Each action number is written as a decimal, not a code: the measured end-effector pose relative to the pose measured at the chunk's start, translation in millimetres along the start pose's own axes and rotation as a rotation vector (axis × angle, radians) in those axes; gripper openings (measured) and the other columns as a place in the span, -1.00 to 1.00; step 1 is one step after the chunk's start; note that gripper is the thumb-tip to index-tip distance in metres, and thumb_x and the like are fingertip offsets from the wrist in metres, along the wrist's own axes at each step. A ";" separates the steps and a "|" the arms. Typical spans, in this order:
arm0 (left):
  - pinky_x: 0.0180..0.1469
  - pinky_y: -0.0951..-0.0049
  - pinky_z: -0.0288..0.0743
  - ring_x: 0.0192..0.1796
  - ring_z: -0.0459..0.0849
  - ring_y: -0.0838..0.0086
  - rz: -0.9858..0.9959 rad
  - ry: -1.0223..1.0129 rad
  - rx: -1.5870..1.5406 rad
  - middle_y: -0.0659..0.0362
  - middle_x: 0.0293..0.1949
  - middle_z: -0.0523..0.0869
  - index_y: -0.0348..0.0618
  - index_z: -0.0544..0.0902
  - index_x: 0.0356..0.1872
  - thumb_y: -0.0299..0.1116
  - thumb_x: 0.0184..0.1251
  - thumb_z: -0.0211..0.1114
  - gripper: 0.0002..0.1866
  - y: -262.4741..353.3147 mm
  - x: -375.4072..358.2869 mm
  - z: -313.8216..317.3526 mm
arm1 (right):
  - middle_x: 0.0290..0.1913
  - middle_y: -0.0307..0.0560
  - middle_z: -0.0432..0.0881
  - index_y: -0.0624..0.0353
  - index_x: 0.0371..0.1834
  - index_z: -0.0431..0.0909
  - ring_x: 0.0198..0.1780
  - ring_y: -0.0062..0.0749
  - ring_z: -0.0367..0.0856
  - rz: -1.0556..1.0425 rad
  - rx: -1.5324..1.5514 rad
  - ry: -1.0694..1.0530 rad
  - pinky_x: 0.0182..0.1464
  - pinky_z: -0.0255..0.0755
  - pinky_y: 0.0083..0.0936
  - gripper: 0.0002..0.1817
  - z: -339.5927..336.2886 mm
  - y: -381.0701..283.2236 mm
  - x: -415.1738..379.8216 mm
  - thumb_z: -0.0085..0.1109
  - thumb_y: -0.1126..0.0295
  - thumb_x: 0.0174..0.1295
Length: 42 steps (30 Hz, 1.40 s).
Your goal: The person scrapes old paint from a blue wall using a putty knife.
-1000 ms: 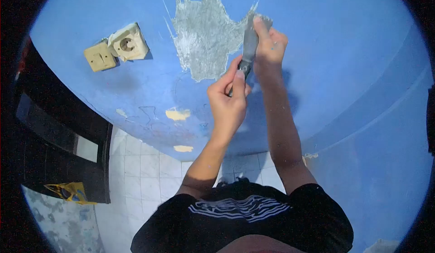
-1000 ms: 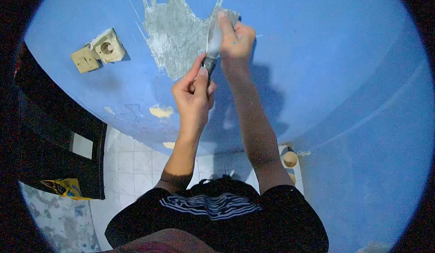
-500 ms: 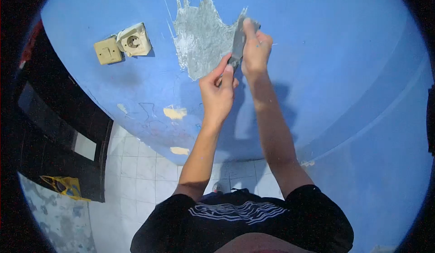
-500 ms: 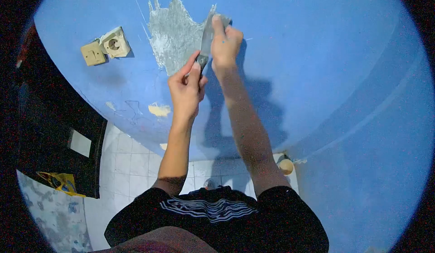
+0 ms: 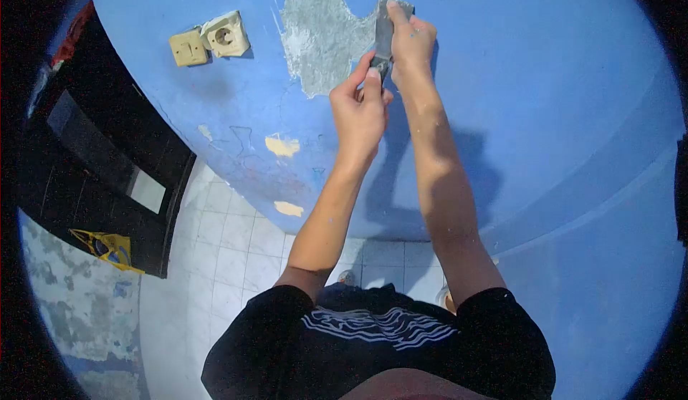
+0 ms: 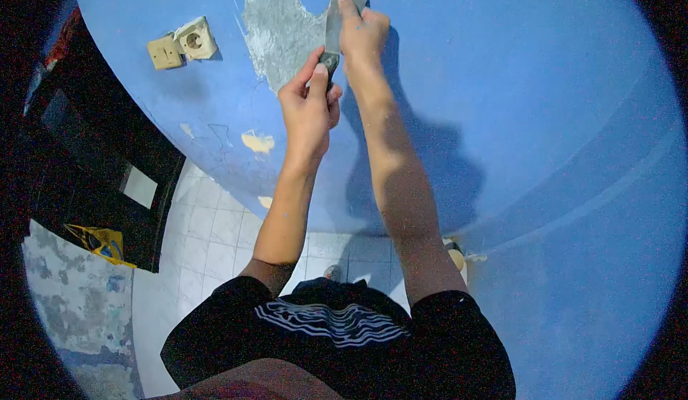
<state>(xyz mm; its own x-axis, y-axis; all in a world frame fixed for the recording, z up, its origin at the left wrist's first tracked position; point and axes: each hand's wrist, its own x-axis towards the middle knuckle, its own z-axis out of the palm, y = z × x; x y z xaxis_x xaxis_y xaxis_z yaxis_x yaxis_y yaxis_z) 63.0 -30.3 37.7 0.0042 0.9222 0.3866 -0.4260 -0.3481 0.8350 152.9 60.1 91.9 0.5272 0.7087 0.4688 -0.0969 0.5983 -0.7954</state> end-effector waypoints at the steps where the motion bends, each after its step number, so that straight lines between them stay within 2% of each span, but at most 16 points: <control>1: -0.68 0.65 0.11 -0.66 0.31 0.71 -0.012 0.007 0.005 0.27 -0.56 0.51 -0.23 0.48 0.36 -0.34 0.57 0.10 -0.58 -0.9 -3.8 -6.0 | -0.54 -0.31 0.53 0.16 -0.51 0.59 -0.57 -0.62 0.39 0.040 0.065 -0.030 -0.53 0.24 -0.52 -0.67 -1.1 4.0 -0.7 0.31 0.18 0.31; 3: -0.65 0.65 0.18 -0.65 0.33 0.67 -0.011 -0.046 -0.026 0.26 -0.56 0.51 -0.23 0.47 0.37 -0.33 0.58 0.08 -0.58 -1.9 -6.9 -23.8 | -0.52 -0.30 0.55 0.17 -0.44 0.60 -0.55 -0.63 0.41 0.042 0.075 -0.088 -0.52 0.24 -0.55 -0.67 -6.7 19.8 -15.2 0.29 0.14 0.33; 5: -0.62 0.64 0.21 -0.64 0.34 0.64 0.003 -0.065 -0.009 0.25 -0.54 0.51 -0.23 0.42 0.41 -0.34 0.59 0.06 -0.55 -14.4 -16.9 -46.1 | -0.53 -0.31 0.53 0.17 -0.44 0.58 -0.54 -0.65 0.42 -0.013 -0.142 -0.256 -0.50 0.26 -0.58 -0.64 -5.0 44.5 -31.5 0.26 0.10 0.35; 6: -0.63 0.62 0.21 -0.62 0.36 0.64 0.025 -0.035 -0.042 0.25 -0.53 0.52 -0.22 0.38 0.43 -0.35 0.59 0.05 -0.54 -22.2 -20.2 -54.1 | -0.55 -0.35 0.46 0.15 -0.51 0.53 -0.54 -0.69 0.31 0.102 -0.184 -0.274 -0.51 0.17 -0.55 -0.60 -2.6 39.3 -49.5 0.25 0.09 0.37; 10: -0.65 0.62 0.20 -0.59 0.38 0.67 0.015 -0.032 -0.048 0.26 -0.50 0.52 -0.16 0.32 0.49 -0.39 0.57 0.05 -0.50 -28.1 -20.2 -70.6 | -0.72 -0.30 0.22 0.31 -0.71 0.32 -0.51 -0.62 0.13 -0.083 -0.093 -0.095 -0.52 0.07 -0.32 -0.41 13.6 70.3 -63.7 0.24 0.10 0.35; 17: -0.67 0.64 0.12 -0.65 0.29 0.75 0.068 0.021 0.082 0.30 -0.52 0.51 -0.19 0.49 0.38 -0.44 0.54 0.09 -0.58 -23.8 -0.6 -59.7 | -0.71 -0.36 0.16 0.29 -0.73 0.24 -0.54 -0.63 0.10 -0.056 -0.066 0.012 -0.53 0.02 -0.38 -0.40 20.8 59.6 -44.3 0.21 0.14 0.36; 24: -0.70 0.63 0.11 -0.68 0.28 0.74 0.026 0.064 0.098 0.30 -0.54 0.52 -0.24 0.50 0.35 -0.43 0.55 0.08 -0.59 -30.3 -7.8 -68.0 | -0.72 -0.38 0.15 0.29 -0.74 0.28 -0.55 -0.66 0.10 -0.106 -0.215 0.025 -0.55 0.01 -0.38 -0.39 23.3 62.4 -49.5 0.20 0.11 0.38; 27: -0.71 0.62 0.11 -0.68 0.29 0.74 0.117 0.033 0.088 0.30 -0.55 0.52 -0.24 0.49 0.36 -0.42 0.55 0.08 -0.59 -24.4 1.1 -61.0 | -0.70 -0.41 0.15 0.24 -0.77 0.29 -0.54 -0.66 0.11 -0.121 -0.161 0.038 -0.54 0.00 -0.38 -0.37 26.3 56.5 -49.3 0.22 0.08 0.38; 30: -0.70 0.61 0.13 -0.68 0.30 0.73 0.058 0.061 0.047 0.30 -0.55 0.52 -0.25 0.51 0.34 -0.42 0.55 0.09 -0.60 -31.9 -8.6 -68.1 | -0.64 -0.42 0.28 0.24 -0.67 0.43 -0.52 -0.71 0.21 -0.038 -0.112 -0.076 -0.51 0.13 -0.46 -0.47 10.5 72.5 -60.0 0.17 0.12 0.42; 32: -0.69 0.62 0.14 -0.68 0.29 0.73 0.049 0.093 0.094 0.30 -0.55 0.51 -0.23 0.53 0.33 -0.41 0.55 0.10 -0.60 -35.7 -15.4 -72.5 | -0.48 -0.39 0.47 0.28 -0.43 0.57 -0.39 -0.71 0.36 0.110 0.130 -0.341 -0.35 0.30 -0.53 -0.60 -12.6 74.0 -83.5 0.11 0.17 0.47; 35: -0.69 0.62 0.15 -0.68 0.28 0.73 0.136 0.091 0.131 0.30 -0.56 0.50 -0.19 0.54 0.33 -0.40 0.54 0.12 -0.61 -19.4 -4.3 -52.4 | -0.19 -0.30 0.63 0.30 -0.12 0.63 -0.09 -0.60 0.49 0.153 -0.149 -0.569 0.03 0.39 -0.51 -0.65 -113.6 150.9 -119.5 0.03 0.19 0.51; 36: -0.69 0.63 0.15 -0.67 0.29 0.73 0.110 0.095 0.080 0.29 -0.55 0.50 -0.15 0.55 0.32 -0.38 0.54 0.13 -0.61 -15.7 -7.1 -48.1 | -0.13 -0.22 0.69 0.30 -0.09 0.64 -0.05 -0.53 0.55 0.199 -0.420 -0.663 0.09 0.39 -0.44 -0.60 -180.5 201.2 -137.8 0.00 0.13 0.51; 37: -0.69 0.63 0.15 -0.67 0.29 0.73 0.122 0.087 0.081 0.29 -0.55 0.50 -0.15 0.55 0.32 -0.38 0.54 0.13 -0.61 -15.6 -4.8 -50.7 | -0.09 -0.12 0.71 0.32 -0.07 0.64 -0.02 -0.33 0.61 0.501 -0.586 -0.502 0.08 0.44 -0.27 -0.55 -209.9 223.7 -173.4 -0.03 0.09 0.49; 38: -0.69 0.63 0.15 -0.67 0.29 0.73 0.086 0.088 0.086 0.29 -0.55 0.51 -0.15 0.55 0.32 -0.38 0.54 0.13 -0.61 -20.4 -6.7 -59.0 | -0.05 -0.05 0.72 0.31 -0.03 0.62 0.03 -0.16 0.64 0.159 -1.104 -0.728 0.08 0.46 -0.11 -0.53 -314.6 327.7 -224.2 -0.04 0.06 0.47; 39: -0.68 0.63 0.16 -0.66 0.30 0.73 0.048 0.097 0.083 0.29 -0.54 0.51 -0.16 0.55 0.32 -0.37 0.54 0.13 -0.61 -26.9 -10.6 -64.0 | 0.06 0.04 0.67 0.13 0.21 0.55 0.09 -0.24 0.60 0.279 -1.585 -1.064 0.08 0.44 -0.21 -0.57 -374.3 349.8 -286.5 -0.10 0.12 0.49; 42: -0.68 0.63 0.16 -0.66 0.30 0.73 0.072 0.092 0.106 0.29 -0.54 0.51 -0.16 0.54 0.33 -0.37 0.54 0.14 -0.60 -36.3 -9.1 -67.4 | 0.00 0.02 0.67 0.13 0.14 0.56 0.02 -0.25 0.60 0.279 -1.570 -1.005 0.03 0.44 -0.21 -0.60 -395.1 319.8 -334.2 -0.09 0.11 0.48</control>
<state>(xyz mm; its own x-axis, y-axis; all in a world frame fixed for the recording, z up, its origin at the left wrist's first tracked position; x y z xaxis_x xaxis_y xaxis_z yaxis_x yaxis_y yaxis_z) 17.4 -14.7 -22.5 -0.1084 0.9039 0.4138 -0.3242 -0.4256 0.8448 279.3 -133.1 -470.9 -0.0460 0.9860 -0.1605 0.9821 0.0153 -0.1875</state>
